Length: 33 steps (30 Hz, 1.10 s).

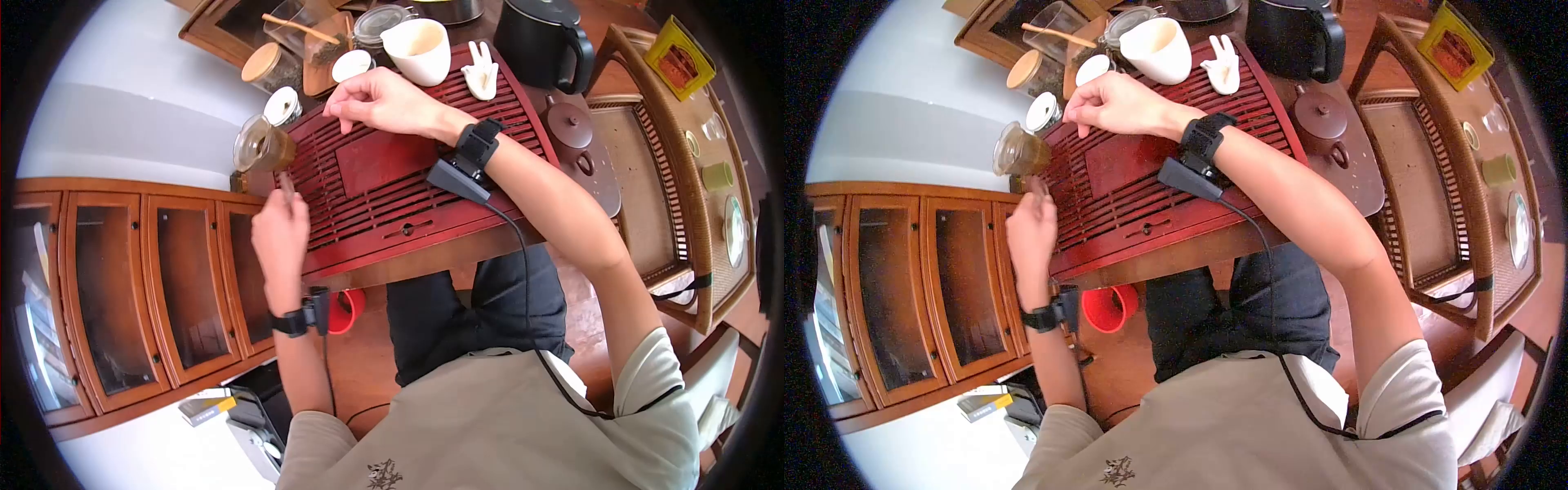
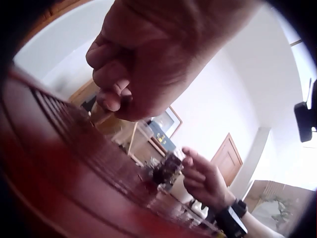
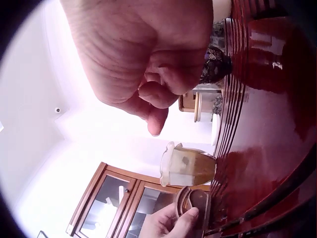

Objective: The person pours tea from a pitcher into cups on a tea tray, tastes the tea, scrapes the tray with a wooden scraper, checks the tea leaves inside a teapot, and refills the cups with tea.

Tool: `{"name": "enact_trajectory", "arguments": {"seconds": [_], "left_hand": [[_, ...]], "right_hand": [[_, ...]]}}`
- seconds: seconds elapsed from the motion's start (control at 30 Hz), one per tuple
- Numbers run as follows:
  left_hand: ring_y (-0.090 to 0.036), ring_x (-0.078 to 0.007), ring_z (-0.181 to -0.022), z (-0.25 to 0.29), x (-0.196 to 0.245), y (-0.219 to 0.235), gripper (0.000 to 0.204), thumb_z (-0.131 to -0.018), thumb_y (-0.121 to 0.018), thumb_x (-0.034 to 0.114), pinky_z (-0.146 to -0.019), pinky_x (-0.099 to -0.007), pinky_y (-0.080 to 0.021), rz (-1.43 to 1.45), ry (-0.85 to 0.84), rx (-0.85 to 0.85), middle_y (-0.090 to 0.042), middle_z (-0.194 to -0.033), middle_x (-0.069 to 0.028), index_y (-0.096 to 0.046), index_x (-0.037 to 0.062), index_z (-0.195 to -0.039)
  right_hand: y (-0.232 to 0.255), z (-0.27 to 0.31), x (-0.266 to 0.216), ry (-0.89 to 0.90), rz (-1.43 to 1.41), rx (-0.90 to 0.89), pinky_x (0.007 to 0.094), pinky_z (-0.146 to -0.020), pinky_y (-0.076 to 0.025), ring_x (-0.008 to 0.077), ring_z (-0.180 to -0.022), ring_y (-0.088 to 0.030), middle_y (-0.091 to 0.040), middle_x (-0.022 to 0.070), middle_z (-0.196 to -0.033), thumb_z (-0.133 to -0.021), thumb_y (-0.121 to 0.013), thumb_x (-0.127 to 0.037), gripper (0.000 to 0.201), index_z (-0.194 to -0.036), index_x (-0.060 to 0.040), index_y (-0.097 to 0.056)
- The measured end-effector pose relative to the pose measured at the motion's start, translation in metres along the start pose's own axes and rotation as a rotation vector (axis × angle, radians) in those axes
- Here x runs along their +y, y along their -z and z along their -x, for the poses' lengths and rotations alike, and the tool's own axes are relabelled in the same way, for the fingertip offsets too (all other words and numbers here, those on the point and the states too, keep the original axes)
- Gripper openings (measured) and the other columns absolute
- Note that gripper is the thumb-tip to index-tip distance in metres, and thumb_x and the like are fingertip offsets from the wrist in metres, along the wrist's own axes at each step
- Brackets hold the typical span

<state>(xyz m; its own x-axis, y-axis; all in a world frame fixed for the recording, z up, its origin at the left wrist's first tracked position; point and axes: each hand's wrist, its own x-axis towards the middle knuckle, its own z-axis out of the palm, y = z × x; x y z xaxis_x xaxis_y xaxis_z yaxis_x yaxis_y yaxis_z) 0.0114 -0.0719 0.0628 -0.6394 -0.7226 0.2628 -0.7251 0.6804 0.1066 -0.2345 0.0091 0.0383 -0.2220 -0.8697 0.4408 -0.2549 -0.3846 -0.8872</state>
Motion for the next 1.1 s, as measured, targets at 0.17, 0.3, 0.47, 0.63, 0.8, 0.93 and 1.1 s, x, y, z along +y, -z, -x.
{"name": "enact_trajectory", "arguments": {"seconds": [0.17, 0.3, 0.47, 0.63, 0.8, 0.93, 1.1], "left_hand": [[-0.064, -0.0445, -0.069, 0.008, 0.089, -0.015, 0.027, -0.091, -0.053, 0.027, -0.065, -0.0539, -0.051, 0.156, -0.137, -0.023, -0.064, -0.07, -0.025, -0.063, 0.0037, -0.083], [-0.064, -0.046, -0.073, -0.002, 0.135, -0.025, 0.031, -0.092, -0.052, 0.028, -0.068, -0.0542, -0.051, 0.407, -0.23, -0.143, -0.063, -0.071, -0.0278, -0.063, -0.0002, -0.085], [-0.066, -0.0428, -0.074, -0.016, 0.106, -0.031, 0.036, -0.09, -0.052, 0.029, -0.069, -0.0501, -0.052, 0.448, -0.113, -0.187, -0.063, -0.071, -0.0279, -0.064, -0.0037, -0.082], [-0.06, -0.0186, -0.05, -0.019, 0.001, -0.016, 0.036, -0.092, -0.053, 0.028, -0.052, -0.0353, -0.045, 0.589, 0.227, -0.203, -0.059, -0.056, -0.0111, -0.064, -0.0034, -0.078], [-0.054, -0.0131, -0.048, -0.009, -0.055, 0.007, 0.034, -0.094, -0.053, 0.025, -0.048, -0.0313, -0.042, 0.512, 0.39, -0.151, -0.056, -0.054, -0.0059, -0.064, -0.0023, -0.076], [-0.063, -0.0234, -0.053, -0.012, -0.039, -0.004, 0.041, -0.092, -0.052, 0.031, -0.055, -0.0382, -0.048, 0.146, 0.114, -0.015, -0.061, -0.058, -0.0162, -0.062, -0.0076, -0.082], [-0.066, -0.0433, -0.076, -0.012, 0.067, -0.011, 0.032, -0.091, -0.048, 0.028, -0.07, -0.0536, -0.053, 0.039, -0.104, -0.04, -0.067, -0.08, -0.024, -0.067, 0.0029, -0.092]], "right_hand": [[0.006, 0.002, -0.001, -0.067, -0.092, 0.064, 0.0198, -0.059, -0.042, 0.0024, -0.066, -0.054, -0.068, 0.0008, -0.075, -0.096, -0.059, -0.018, 0.022, -0.104, -0.0006, -0.069], [0.008, 0.002, -0.006, -0.104, -0.097, 0.129, 0.0202, -0.057, -0.04, 0.0024, -0.064, -0.053, -0.065, -0.0005, -0.071, -0.095, -0.06, -0.018, 0.021, -0.104, -0.0016, -0.069], [0.008, 0.005, -0.005, -0.086, -0.106, 0.162, 0.0197, -0.058, -0.041, 0.0021, -0.064, -0.053, -0.065, -0.0008, -0.07, -0.095, -0.061, -0.019, 0.021, -0.102, -0.0009, -0.069], [0.003, 0.0, 0.001, -0.04, -0.055, 0.089, 0.0212, -0.061, -0.046, 0.0041, -0.064, -0.055, -0.064, 0.0009, -0.074, -0.098, -0.055, -0.016, 0.022, -0.103, 0.0021, -0.067], [-0.003, 0.005, -0.005, -0.075, -0.058, 0.034, 0.0214, -0.06, -0.046, 0.0044, -0.063, -0.055, -0.064, 0.0001, -0.076, -0.098, -0.056, -0.017, 0.022, -0.103, 0.0023, -0.067], [-0.009, 0.004, -0.012, -0.019, 0.012, 0.03, 0.0207, -0.059, -0.043, 0.0027, -0.065, -0.049, -0.061, -0.002, -0.076, -0.096, -0.058, -0.016, 0.019, -0.101, -0.0016, -0.069], [-0.009, 0.005, -0.003, 0.002, -0.022, 0.004, 0.0219, -0.069, -0.048, 0.0045, -0.076, -0.058, -0.068, 0.0006, -0.085, -0.095, -0.058, -0.015, 0.02, -0.102, -0.0002, -0.069]]}}
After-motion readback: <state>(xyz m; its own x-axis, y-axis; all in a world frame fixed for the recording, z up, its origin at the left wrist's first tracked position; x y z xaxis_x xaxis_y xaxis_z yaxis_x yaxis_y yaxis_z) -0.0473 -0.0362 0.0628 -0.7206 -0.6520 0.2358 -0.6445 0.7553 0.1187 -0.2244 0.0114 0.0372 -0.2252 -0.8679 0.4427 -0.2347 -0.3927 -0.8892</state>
